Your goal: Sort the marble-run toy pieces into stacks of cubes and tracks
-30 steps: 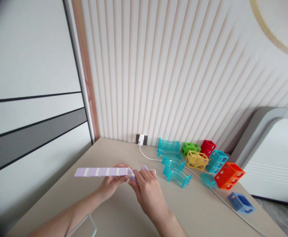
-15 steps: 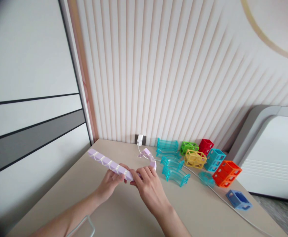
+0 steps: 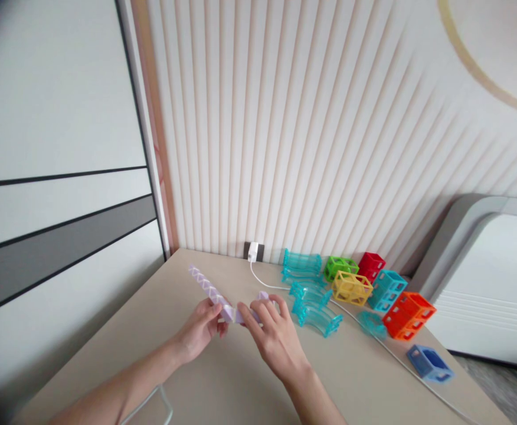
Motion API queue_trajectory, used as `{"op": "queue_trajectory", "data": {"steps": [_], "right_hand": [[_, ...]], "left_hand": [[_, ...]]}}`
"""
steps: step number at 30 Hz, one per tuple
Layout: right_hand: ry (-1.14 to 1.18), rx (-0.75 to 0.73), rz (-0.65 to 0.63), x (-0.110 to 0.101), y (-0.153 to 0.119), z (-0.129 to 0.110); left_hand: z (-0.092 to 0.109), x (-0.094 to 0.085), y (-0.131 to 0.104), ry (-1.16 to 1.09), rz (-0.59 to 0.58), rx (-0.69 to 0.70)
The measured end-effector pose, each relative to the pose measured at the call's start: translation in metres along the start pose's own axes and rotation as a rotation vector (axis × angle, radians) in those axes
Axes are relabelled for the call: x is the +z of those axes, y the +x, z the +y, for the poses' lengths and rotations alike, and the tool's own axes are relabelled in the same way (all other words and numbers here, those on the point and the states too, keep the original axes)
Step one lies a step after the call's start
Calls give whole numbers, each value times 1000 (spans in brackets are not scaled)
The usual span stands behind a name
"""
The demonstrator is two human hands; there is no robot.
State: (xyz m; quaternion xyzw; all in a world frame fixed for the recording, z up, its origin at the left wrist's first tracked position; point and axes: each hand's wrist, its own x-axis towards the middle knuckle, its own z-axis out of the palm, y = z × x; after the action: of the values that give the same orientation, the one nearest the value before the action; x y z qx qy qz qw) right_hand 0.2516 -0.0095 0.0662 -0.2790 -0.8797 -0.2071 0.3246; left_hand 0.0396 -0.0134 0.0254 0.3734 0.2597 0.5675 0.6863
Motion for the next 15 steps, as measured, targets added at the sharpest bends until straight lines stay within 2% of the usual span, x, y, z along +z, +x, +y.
{"op": "queue_trajectory", "data": {"steps": [8,15], "right_hand": [[-11,-33,31,-5,3,0],[8,-54,4,-12,3,-1]], "left_hand": [[4,3,-1,-66,-34,-63],[12,0,-5,15,-166,-19]]}}
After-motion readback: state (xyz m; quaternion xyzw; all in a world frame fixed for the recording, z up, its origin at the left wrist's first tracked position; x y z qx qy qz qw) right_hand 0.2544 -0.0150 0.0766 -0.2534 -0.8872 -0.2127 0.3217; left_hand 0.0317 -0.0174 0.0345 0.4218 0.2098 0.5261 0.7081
